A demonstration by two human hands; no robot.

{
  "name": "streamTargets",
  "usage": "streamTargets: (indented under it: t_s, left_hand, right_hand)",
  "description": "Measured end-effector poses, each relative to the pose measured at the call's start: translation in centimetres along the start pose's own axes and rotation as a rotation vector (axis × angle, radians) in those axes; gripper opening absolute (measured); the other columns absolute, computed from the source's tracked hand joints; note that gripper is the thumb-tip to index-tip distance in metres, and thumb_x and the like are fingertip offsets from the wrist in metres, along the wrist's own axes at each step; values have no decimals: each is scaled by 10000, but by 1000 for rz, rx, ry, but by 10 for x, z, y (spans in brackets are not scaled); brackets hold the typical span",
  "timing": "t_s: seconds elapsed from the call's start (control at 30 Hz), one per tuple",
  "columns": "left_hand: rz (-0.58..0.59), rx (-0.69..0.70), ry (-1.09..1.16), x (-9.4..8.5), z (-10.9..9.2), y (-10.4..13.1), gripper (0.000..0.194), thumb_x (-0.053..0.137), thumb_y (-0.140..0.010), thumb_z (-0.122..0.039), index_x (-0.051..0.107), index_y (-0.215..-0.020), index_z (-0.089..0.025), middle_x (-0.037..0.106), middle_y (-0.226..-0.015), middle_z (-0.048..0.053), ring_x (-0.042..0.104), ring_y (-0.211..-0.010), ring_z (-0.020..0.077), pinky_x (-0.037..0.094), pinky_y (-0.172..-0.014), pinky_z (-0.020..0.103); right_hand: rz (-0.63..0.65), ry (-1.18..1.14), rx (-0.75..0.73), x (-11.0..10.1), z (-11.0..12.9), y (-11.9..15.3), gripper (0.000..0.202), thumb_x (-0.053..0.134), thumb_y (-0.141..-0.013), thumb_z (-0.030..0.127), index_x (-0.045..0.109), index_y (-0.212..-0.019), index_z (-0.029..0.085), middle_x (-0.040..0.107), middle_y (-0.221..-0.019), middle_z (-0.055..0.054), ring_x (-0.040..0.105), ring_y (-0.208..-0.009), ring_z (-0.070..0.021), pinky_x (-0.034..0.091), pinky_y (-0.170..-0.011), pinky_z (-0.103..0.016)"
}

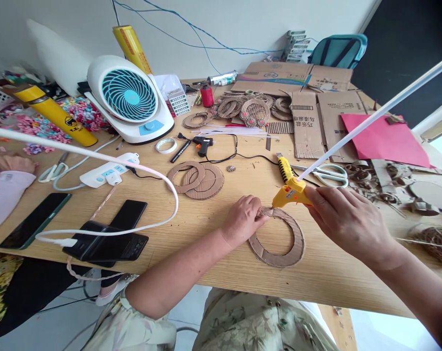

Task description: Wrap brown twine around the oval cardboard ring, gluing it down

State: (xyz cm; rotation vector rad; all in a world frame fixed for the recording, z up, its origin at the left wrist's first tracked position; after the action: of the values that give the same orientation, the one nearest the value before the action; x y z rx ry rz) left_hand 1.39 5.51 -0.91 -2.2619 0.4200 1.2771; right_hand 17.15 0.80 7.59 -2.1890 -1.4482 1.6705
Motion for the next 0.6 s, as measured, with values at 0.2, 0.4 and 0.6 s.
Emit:
streamTargets:
  t_s: [0.2,0.4,0.6]
  left_hand:
    - [-4,8,-2,1,0,-1,335,759,-860,-297,438,-808,-219,580,-842,18,577,-844,223,480,-739,344]
    - [-7,9,2,1,0,0,342,756,-865,-304,431,-797,-221,579,-835,17,579,-835,218,478,-728,338]
    - [-10,5,3,1,1,0,361,771,-849,-294,421,-791,-225,581,-837,16,584,-839,220,481,-725,338]
  right_hand:
    - [-11,53,-23,-5,-1,0,355,610,-938,228,563,-1267,104,677,-934,-66,571,-754,-174,435,-685,-315]
    - [-1,32,-43,-3,2,0,378,614,-930,206,552,-1289,103,673,-916,-70,559,-749,-184,438,-683,-324]
    - [-3,58,-44,-4,1,0,353,608,-937,196,555,-1277,117,682,-940,-74,568,-750,-181,436,-682,-315]
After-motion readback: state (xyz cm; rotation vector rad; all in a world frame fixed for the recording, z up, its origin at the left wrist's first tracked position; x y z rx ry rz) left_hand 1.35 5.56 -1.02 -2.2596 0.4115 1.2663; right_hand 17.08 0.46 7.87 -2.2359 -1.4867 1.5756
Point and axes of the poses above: each hand's wrist, its own y-axis away from the middle knuckle, its own x-axis out of the palm, z = x × y, the point moved 8 cm from there along -y, towards the middle knuckle
